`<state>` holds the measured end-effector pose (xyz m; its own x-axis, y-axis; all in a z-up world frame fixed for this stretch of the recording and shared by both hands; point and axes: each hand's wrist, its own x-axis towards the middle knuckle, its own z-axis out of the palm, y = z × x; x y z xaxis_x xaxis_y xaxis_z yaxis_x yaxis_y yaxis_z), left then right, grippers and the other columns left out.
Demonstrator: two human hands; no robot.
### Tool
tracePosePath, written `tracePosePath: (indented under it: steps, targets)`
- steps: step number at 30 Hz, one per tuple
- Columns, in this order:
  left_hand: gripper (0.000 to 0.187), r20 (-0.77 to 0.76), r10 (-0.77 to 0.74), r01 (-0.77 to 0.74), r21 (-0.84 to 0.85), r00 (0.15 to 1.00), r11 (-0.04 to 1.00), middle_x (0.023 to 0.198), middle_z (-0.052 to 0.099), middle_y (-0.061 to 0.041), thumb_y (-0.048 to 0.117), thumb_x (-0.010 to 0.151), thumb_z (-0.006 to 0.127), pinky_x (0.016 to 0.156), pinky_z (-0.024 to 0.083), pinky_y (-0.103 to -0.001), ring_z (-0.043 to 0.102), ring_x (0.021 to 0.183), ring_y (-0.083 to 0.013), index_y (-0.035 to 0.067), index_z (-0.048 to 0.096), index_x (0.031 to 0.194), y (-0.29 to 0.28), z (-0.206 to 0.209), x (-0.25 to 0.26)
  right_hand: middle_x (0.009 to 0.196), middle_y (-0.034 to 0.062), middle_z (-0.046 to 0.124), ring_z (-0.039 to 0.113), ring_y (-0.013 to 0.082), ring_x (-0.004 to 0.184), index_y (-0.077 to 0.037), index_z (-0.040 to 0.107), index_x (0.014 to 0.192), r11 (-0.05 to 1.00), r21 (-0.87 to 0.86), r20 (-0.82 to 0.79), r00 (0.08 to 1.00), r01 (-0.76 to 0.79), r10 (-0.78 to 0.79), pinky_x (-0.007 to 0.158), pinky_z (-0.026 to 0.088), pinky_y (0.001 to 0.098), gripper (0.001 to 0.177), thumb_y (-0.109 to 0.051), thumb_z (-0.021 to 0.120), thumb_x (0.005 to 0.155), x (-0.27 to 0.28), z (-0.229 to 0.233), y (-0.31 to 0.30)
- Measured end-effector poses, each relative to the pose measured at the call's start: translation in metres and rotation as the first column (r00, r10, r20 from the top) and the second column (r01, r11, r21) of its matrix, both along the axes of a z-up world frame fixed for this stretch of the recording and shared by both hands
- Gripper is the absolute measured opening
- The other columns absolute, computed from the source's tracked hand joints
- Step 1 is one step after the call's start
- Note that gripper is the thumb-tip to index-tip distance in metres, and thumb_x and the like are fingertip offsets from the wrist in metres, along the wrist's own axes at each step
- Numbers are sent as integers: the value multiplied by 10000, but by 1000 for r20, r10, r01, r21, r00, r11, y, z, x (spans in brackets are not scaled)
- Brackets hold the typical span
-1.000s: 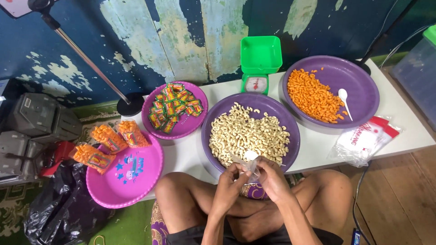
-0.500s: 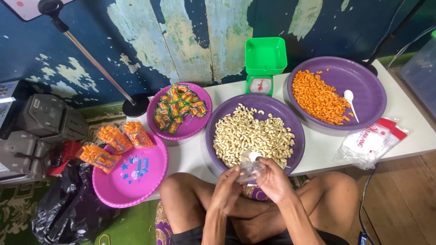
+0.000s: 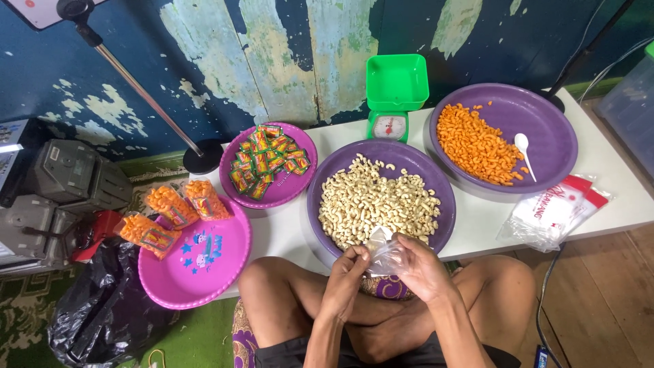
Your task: A person is sitting on the floor, scooping snacks from a large purple bowl into small plastic bags using a white spoon.
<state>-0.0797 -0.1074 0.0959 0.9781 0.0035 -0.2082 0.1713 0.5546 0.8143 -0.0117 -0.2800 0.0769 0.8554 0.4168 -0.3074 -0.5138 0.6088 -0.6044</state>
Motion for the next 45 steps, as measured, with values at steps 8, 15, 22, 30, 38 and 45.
tracePosePath:
  steps: [8, 15, 22, 30, 38, 45]
  targets:
    - [210, 38, -159, 150, 187, 986, 971, 825, 624, -41, 234, 994, 651, 874, 433, -279, 540, 784, -110, 54, 691, 893, 4, -26, 8, 866, 113, 706, 633, 185, 717, -18, 734, 935, 993, 51, 4, 995, -103, 103, 685, 516, 309, 221, -205, 800, 838, -2, -8, 0]
    - [221, -47, 58, -64, -140, 997, 988, 784, 567, -33, 213, 1058, 540, 827, 430, -314, 516, 739, -135, 74, 638, 917, 5, 0, 14, 586, -36, 591, 444, 59, 486, -14, 726, 983, 986, -49, 161, 974, -156, 162, 508, 324, 204, 235, -245, 720, 941, 1, -3, 3]
    - [187, -162, 56, -96, -246, 985, 965, 886, 616, -63, 189, 1023, 603, 792, 504, -288, 563, 762, -117, 8, 649, 1044, 5, -7, 13, 779, 36, 722, 626, 98, 672, 21, 746, 1066, 996, 83, -36, 999, 16, -13, 761, 541, 261, 224, -89, 757, 872, -2, -6, 6]
    - [187, -283, 150, -254, -380, 947, 889, 907, 614, -60, 257, 1029, 595, 804, 506, -303, 565, 792, -137, 85, 644, 1084, 1, -34, 15, 1046, 169, 725, 696, 251, 973, -42, 586, 1316, 980, 190, 25, 998, -56, 52, 901, 533, 376, 460, -41, 718, 875, -2, 14, 14]
    - [326, -277, 153, -238, -310, 949, 921, 923, 640, -109, 371, 1000, 598, 843, 513, -393, 599, 836, -199, 61, 645, 909, -1, -38, 14, 962, 117, 637, 660, 236, 924, -10, 446, 1417, 959, 238, 97, 987, -151, 131, 918, 552, 362, 800, 98, 813, 714, -5, 12, 11]
    - [304, -134, 147, -182, -308, 980, 934, 936, 585, -98, 305, 979, 631, 776, 487, -341, 565, 819, -185, 35, 609, 1119, -1, -34, 16, 963, 112, 624, 619, 198, 895, -19, 495, 1367, 952, 303, 32, 999, -41, 33, 890, 521, 355, 537, 24, 695, 870, -4, 1, 9]
